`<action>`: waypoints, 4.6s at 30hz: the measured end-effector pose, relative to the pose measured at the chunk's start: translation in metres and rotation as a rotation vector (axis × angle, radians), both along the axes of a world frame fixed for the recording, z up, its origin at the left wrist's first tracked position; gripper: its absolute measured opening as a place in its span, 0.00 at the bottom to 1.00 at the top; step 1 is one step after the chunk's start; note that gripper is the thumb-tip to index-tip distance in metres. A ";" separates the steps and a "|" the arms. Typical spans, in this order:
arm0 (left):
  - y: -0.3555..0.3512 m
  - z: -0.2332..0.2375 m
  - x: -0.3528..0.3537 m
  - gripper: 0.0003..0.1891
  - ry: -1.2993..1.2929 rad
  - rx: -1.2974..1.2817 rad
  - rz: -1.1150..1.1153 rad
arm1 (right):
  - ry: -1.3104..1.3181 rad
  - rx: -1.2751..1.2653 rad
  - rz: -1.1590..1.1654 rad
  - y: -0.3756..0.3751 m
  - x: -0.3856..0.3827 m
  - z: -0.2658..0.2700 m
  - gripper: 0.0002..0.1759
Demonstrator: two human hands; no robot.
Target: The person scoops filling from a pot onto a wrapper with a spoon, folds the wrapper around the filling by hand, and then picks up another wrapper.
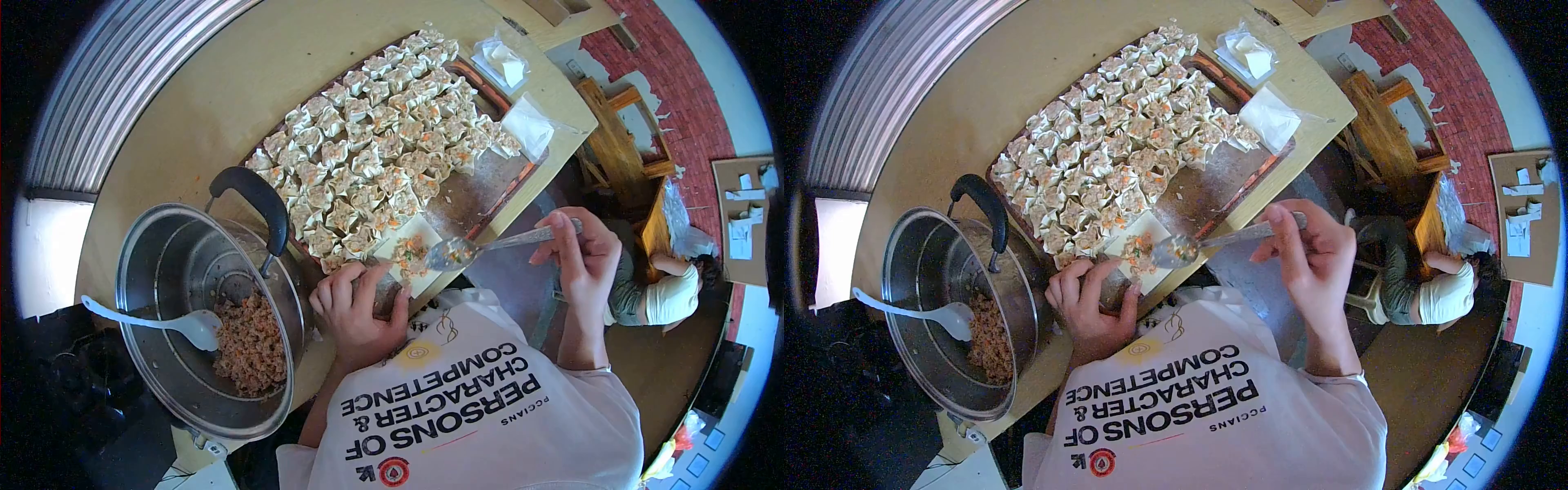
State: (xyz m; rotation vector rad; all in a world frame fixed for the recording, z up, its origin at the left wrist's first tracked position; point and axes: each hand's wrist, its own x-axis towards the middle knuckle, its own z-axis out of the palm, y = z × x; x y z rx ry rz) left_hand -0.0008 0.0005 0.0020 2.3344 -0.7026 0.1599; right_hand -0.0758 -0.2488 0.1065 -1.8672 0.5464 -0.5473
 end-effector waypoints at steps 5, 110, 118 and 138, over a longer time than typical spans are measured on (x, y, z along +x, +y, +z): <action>0.000 0.000 0.000 0.21 0.005 -0.005 0.003 | 0.134 -0.051 0.067 -0.003 0.000 -0.016 0.10; 0.003 -0.004 0.006 0.17 -0.096 -0.114 -0.037 | -0.802 -0.812 1.227 0.210 0.102 -0.008 0.20; 0.003 -0.001 0.005 0.16 -0.119 -0.039 -0.042 | -0.935 -0.650 1.092 0.171 0.093 -0.009 0.15; 0.002 0.002 0.002 0.19 -0.158 -0.012 -0.216 | 0.169 -0.439 0.489 -0.001 0.010 -0.071 0.18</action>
